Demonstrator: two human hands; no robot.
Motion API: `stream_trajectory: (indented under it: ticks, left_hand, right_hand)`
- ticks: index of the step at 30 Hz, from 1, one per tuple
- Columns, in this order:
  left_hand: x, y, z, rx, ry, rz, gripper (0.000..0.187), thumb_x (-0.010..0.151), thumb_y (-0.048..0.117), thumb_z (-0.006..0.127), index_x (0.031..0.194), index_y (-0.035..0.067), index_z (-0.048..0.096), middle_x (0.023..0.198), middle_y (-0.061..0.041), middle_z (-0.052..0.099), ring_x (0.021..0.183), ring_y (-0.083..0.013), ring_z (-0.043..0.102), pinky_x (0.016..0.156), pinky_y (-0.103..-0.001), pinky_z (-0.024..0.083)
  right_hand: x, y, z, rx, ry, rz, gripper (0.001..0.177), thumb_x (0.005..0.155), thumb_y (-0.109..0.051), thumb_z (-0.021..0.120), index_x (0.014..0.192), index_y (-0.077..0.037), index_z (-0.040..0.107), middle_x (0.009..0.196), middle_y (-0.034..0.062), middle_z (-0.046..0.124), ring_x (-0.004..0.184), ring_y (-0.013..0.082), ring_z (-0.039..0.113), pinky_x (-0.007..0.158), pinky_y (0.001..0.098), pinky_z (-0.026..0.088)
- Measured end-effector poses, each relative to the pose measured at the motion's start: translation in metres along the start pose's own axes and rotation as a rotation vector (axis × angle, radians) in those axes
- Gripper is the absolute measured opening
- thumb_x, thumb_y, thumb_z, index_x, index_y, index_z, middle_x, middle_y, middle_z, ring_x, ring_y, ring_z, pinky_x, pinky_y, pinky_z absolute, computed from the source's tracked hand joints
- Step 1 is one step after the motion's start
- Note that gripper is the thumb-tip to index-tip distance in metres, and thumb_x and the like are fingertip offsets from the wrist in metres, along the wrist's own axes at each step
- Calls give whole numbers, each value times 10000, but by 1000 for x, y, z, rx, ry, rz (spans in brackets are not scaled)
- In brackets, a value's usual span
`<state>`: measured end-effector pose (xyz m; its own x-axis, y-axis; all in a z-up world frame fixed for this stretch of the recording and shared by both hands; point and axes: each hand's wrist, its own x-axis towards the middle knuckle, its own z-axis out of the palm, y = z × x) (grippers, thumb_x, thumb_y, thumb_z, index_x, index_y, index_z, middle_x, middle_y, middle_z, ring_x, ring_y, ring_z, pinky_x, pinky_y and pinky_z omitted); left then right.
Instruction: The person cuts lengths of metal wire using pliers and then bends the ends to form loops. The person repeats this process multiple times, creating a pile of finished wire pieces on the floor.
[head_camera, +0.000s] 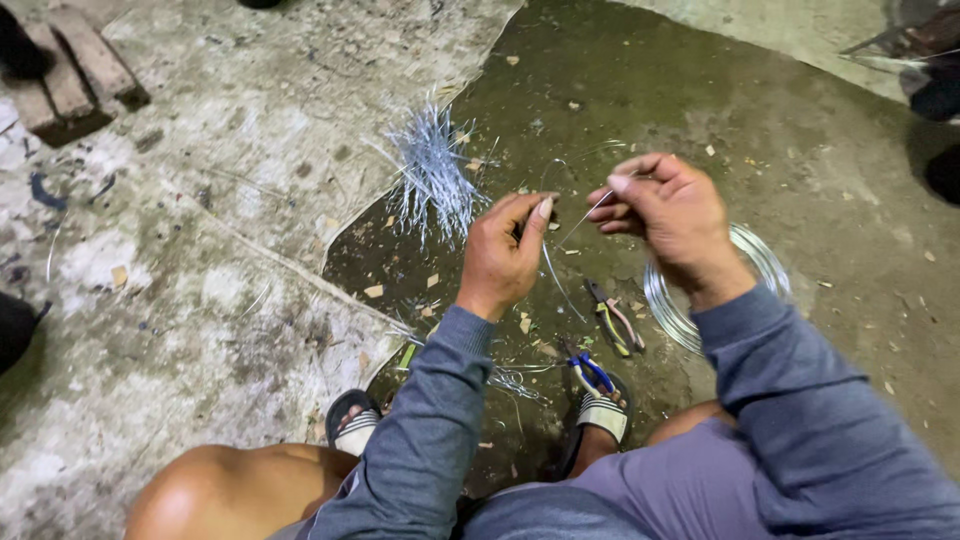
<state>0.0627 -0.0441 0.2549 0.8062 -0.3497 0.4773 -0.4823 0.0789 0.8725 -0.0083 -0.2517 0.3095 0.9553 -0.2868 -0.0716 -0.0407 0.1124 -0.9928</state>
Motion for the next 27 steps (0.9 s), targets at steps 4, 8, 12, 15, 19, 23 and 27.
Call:
stream_trajectory:
  ticks: [4, 8, 12, 15, 19, 23, 27]
  left_hand:
    - [0, 3, 3, 0, -133, -122, 224, 1023, 175, 614, 1180, 78, 741, 922, -88, 790, 749, -143, 739, 662, -277, 572]
    - [-1, 0, 1, 81, -148, 47, 210, 1009, 135, 637, 1183, 69, 734, 1031, -113, 776, 853, -188, 771, 740, -305, 608]
    - [-2, -1, -2, 166, -211, 147, 220, 957, 119, 661, 1157, 55, 728, 1035, -124, 761, 862, -257, 756, 730, -340, 595]
    - [-2, -2, -3, 235, -250, 67, 160, 969, 161, 677, 1084, 71, 743, 962, -120, 754, 777, -278, 740, 654, -361, 562]
    - [-1, -11, -1, 151, -363, -157, 186, 1013, 213, 627, 1060, 72, 739, 845, -87, 766, 696, -195, 723, 623, -348, 552]
    - [-5, -31, 6, -160, -520, -450, 257, 1051, 254, 541, 1141, 58, 681, 823, -35, 767, 649, -96, 673, 574, -288, 525]
    - [-8, -47, 18, -533, -561, -573, 299, 1119, 262, 516, 1162, -16, 619, 749, 2, 646, 642, -88, 624, 608, -280, 558]
  right_hand:
    - [-13, 16, 14, 182, 3, 10, 324, 1002, -55, 651, 1298, -14, 525, 974, 152, 742, 800, 188, 726, 733, 323, 618]
    - [-23, 34, 17, 122, -46, -18, 379, 992, -51, 668, 1326, 8, 500, 961, 148, 754, 783, 154, 708, 703, 285, 575]
    - [-19, 41, 15, 31, -15, -61, 376, 1007, -55, 690, 1322, 23, 500, 972, 142, 758, 740, 122, 658, 664, 255, 534]
    - [-14, 42, 13, 83, 44, -45, 399, 975, -52, 689, 1316, 19, 497, 945, 129, 746, 764, 128, 698, 691, 278, 599]
    - [-5, 45, 8, 179, 55, 116, 331, 951, -71, 674, 1272, -19, 608, 936, 112, 759, 758, 128, 711, 707, 275, 607]
    - [4, 50, -1, 228, 51, 220, 197, 976, -86, 677, 1146, 13, 675, 945, 100, 754, 783, 139, 725, 734, 290, 621]
    - [10, 50, -8, 141, 74, 254, 159, 969, -108, 668, 1091, -7, 687, 908, 96, 757, 752, 163, 738, 666, 295, 600]
